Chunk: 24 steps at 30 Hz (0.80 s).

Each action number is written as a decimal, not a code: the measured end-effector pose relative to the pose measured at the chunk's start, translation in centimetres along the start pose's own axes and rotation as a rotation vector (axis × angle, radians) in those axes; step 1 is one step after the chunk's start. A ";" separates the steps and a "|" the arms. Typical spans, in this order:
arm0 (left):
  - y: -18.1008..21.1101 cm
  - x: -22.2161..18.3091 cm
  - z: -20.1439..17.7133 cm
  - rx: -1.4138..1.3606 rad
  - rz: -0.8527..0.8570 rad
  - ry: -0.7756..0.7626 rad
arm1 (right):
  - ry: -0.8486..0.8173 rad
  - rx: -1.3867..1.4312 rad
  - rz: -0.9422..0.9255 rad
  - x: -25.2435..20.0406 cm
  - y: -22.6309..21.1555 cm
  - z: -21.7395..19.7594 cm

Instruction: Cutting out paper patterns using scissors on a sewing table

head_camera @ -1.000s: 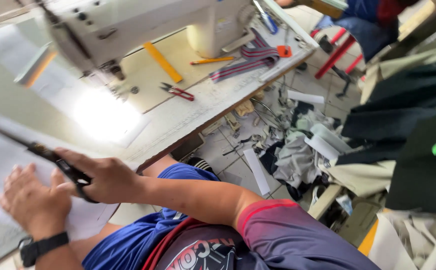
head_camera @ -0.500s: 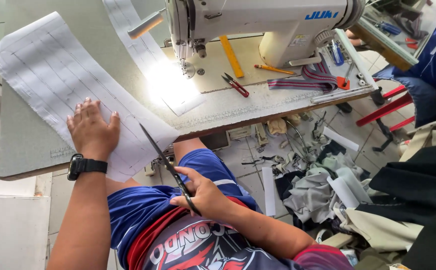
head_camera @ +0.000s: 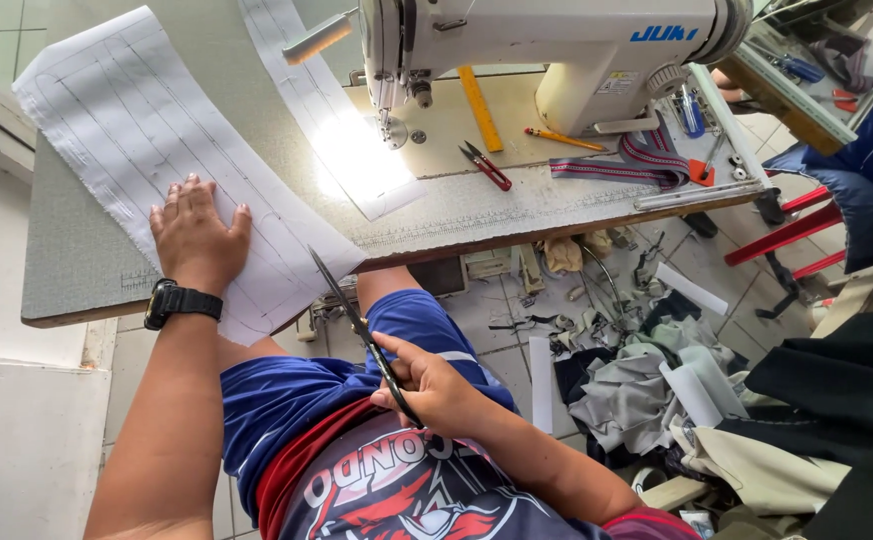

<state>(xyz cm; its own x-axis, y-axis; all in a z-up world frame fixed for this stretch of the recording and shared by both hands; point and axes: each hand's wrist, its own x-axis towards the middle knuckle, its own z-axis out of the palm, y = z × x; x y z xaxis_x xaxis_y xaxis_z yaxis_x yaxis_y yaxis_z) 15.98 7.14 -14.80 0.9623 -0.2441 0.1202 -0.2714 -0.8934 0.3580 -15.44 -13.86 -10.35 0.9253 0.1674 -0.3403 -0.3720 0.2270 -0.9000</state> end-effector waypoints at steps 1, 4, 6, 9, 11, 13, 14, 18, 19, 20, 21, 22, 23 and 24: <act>0.0 0.1 -0.1 -0.001 -0.001 0.002 | -0.001 -0.002 0.000 0.0 -0.2 0.0; 0.0 -0.1 -0.1 -0.014 0.001 0.005 | 0.006 -0.065 -0.017 0.6 1.7 -0.7; 0.2 -0.4 -0.3 -0.016 -0.012 -0.012 | 0.029 -0.102 -0.193 2.3 5.8 -2.2; -0.2 -0.4 0.1 -0.019 -0.009 0.003 | 0.055 -0.100 -0.183 1.1 3.7 -1.1; 0.1 -0.5 -0.2 -0.025 -0.014 -0.002 | 0.073 -0.114 -0.171 0.8 2.8 -0.8; 0.2 -0.5 -0.3 -0.029 -0.018 -0.010 | 0.091 -0.126 -0.157 0.7 2.5 -0.6; 0.2 -0.5 -0.3 -0.028 -0.019 -0.007 | 0.115 -0.142 -0.154 0.7 2.5 -0.6; 0.3 -0.5 -0.4 -0.022 -0.012 -0.002 | 0.172 -0.173 -0.138 0.7 2.3 -0.7; 0.4 -0.5 -0.4 -0.020 -0.016 -0.003 | 0.168 -0.172 -0.135 0.7 2.5 -0.9; 0.4 -0.5 -0.4 -0.021 -0.011 -0.001 | 0.191 -0.142 -0.145 0.8 2.8 -1.0; 0.4 -0.4 -0.5 -0.022 -0.007 0.001 | 0.215 -0.112 -0.156 0.9 3.0 -1.1; 0.6 -0.1 -0.4 -0.016 -0.023 0.001 | 0.199 -0.111 -0.149 0.8 2.9 -1.4; 0.6 0.1 -0.3 -0.003 -0.004 0.016 | 0.230 -0.090 -0.151 0.8 2.8 -1.6; 0.2 -0.1 -0.4 0.015 0.004 0.027 | 0.251 -0.067 -0.145 0.7 2.8 -1.5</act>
<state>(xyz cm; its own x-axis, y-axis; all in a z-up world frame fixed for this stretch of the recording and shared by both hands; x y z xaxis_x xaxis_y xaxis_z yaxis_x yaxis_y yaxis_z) 15.85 7.17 -14.37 0.9601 -0.2377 0.1472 -0.2750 -0.8980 0.3435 -15.76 -14.51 -13.53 0.9607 -0.1067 -0.2562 -0.2368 0.1659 -0.9573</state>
